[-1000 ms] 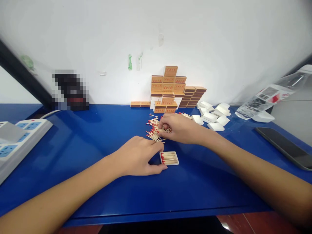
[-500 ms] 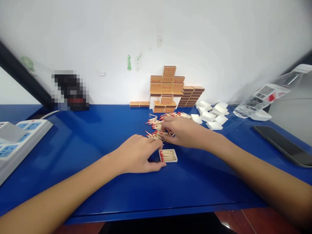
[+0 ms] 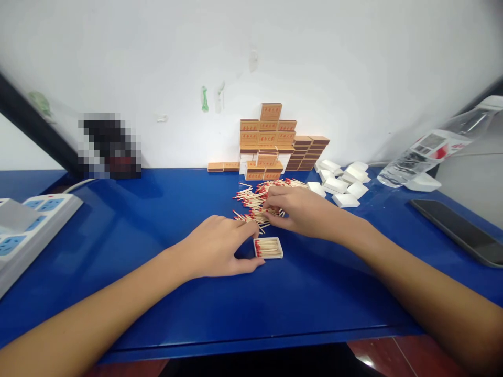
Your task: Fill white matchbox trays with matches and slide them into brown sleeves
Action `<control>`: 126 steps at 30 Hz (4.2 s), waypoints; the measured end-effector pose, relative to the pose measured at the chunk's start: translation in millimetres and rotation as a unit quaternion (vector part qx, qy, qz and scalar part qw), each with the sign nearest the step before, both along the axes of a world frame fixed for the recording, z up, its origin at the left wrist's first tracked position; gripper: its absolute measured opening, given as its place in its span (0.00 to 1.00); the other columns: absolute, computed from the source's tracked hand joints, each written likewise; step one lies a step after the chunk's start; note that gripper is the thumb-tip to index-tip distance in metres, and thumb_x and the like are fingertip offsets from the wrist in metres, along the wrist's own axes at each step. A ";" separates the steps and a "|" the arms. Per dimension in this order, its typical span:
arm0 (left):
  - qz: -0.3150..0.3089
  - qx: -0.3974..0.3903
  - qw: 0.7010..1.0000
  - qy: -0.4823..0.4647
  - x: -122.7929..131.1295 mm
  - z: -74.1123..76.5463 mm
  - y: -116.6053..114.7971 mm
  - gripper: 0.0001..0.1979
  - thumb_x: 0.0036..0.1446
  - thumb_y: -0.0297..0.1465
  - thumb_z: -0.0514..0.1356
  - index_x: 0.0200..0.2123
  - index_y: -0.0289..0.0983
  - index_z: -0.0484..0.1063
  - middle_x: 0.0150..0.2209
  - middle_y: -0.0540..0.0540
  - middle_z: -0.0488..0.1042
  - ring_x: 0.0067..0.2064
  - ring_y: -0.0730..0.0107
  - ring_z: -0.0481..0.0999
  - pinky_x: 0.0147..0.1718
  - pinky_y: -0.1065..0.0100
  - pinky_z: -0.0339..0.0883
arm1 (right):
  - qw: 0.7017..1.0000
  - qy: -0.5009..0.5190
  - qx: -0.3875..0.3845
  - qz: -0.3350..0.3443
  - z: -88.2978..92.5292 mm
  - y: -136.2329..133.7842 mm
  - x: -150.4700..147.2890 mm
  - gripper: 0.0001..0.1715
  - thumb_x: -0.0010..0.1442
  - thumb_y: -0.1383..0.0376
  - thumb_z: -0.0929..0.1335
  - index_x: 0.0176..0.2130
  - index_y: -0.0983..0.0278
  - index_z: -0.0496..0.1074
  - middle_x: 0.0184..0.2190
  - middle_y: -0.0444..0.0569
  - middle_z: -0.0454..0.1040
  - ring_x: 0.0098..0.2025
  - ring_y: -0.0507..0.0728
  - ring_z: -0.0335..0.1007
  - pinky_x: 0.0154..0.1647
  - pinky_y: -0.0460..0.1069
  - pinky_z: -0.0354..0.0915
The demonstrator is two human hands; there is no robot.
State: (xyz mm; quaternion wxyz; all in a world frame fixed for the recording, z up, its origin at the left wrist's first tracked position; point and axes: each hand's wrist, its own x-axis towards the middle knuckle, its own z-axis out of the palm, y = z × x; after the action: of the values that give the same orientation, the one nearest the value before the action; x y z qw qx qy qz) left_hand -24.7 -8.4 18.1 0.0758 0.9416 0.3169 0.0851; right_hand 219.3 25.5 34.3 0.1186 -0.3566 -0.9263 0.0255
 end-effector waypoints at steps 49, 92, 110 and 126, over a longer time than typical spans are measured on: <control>-0.018 -0.001 0.995 -0.099 -2.4 0.6 4.4 0.08 0.67 0.35 0.62 0.38 0.37 0.78 0.24 0.55 0.70 0.23 0.75 0.66 0.26 0.70 0.56 | 0.990 0.020 -0.140 0.003 11.0 -33.0 12.7 0.06 0.71 0.63 0.69 0.40 0.62 0.74 0.36 0.46 0.75 0.36 0.55 0.68 0.36 0.49 0.58; -0.050 -0.023 0.989 -0.138 -1.5 3.8 7.9 0.07 0.67 0.27 0.62 0.39 0.37 0.81 0.24 0.55 0.69 0.23 0.77 0.64 0.28 0.71 0.59 | 0.985 0.012 -0.174 -0.008 15.8 -34.1 17.2 0.06 0.66 0.69 0.68 0.34 0.62 0.72 0.33 0.44 0.76 0.31 0.52 0.66 0.33 0.48 0.56; -0.036 -0.039 0.990 -0.133 -1.5 3.8 7.8 0.08 0.65 0.28 0.61 0.38 0.38 0.81 0.23 0.54 0.69 0.24 0.76 0.65 0.28 0.70 0.58 | 0.986 0.020 -0.168 -0.008 14.7 -37.3 13.7 0.09 0.71 0.63 0.67 0.36 0.62 0.72 0.33 0.46 0.76 0.32 0.53 0.67 0.34 0.49 0.57; -0.008 -0.034 0.991 -0.132 -5.7 6.0 10.8 0.05 0.60 0.29 0.63 0.37 0.38 0.81 0.20 0.57 0.65 0.22 0.77 0.62 0.25 0.71 0.56 | 0.987 0.044 -0.152 0.010 7.0 -37.6 6.4 0.08 0.73 0.65 0.66 0.39 0.62 0.73 0.38 0.49 0.77 0.37 0.55 0.70 0.38 0.49 0.59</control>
State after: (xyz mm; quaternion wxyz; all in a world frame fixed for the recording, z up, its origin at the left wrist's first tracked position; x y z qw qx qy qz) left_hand -30.4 2.4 24.1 0.1494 0.9214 0.2995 0.1976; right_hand 225.7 -12.1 41.2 0.1037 -0.3595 -0.9091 0.1832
